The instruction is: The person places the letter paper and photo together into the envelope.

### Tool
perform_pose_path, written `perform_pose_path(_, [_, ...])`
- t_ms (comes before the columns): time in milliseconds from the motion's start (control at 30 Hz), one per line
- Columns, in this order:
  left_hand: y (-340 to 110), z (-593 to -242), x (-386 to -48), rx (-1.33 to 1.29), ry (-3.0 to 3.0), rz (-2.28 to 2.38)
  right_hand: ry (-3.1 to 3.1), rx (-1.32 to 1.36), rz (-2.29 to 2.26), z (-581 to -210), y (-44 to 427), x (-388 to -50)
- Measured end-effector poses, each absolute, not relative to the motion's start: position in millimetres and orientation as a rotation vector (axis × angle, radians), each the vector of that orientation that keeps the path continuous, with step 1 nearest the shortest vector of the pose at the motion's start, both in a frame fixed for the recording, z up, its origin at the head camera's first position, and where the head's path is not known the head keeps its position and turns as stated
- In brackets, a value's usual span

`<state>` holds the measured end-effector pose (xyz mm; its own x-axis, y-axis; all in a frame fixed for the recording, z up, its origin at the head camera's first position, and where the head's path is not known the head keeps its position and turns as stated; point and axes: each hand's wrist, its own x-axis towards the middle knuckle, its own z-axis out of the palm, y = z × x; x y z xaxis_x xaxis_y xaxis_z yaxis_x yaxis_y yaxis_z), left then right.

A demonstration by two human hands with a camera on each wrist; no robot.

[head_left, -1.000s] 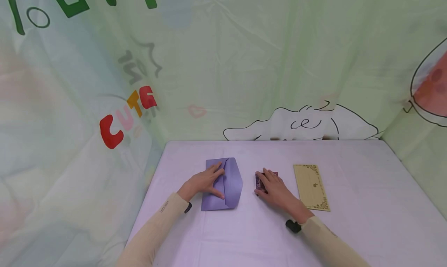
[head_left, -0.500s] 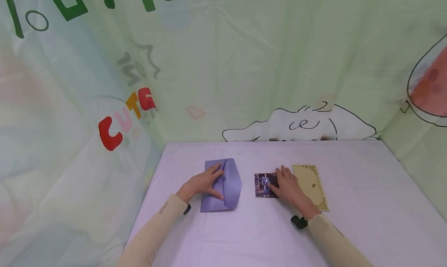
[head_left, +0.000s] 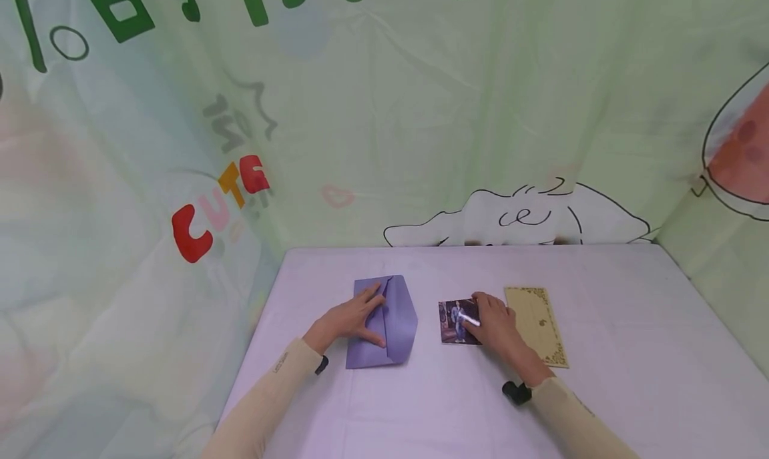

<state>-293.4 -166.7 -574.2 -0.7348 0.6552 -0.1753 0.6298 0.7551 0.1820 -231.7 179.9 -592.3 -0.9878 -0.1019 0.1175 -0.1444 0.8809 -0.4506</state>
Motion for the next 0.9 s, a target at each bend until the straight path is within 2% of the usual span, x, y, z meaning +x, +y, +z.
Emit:
perform_pose_path(467, [-166,-575,-292,1.021,2.740,0.165,-2.939,0.195,1.241,-589,194,-237])
perform_pose_path(900, [-167,-575,-292,1.026,2.736,0.158,-2.945,0.216,1.389,-586,204,-244])
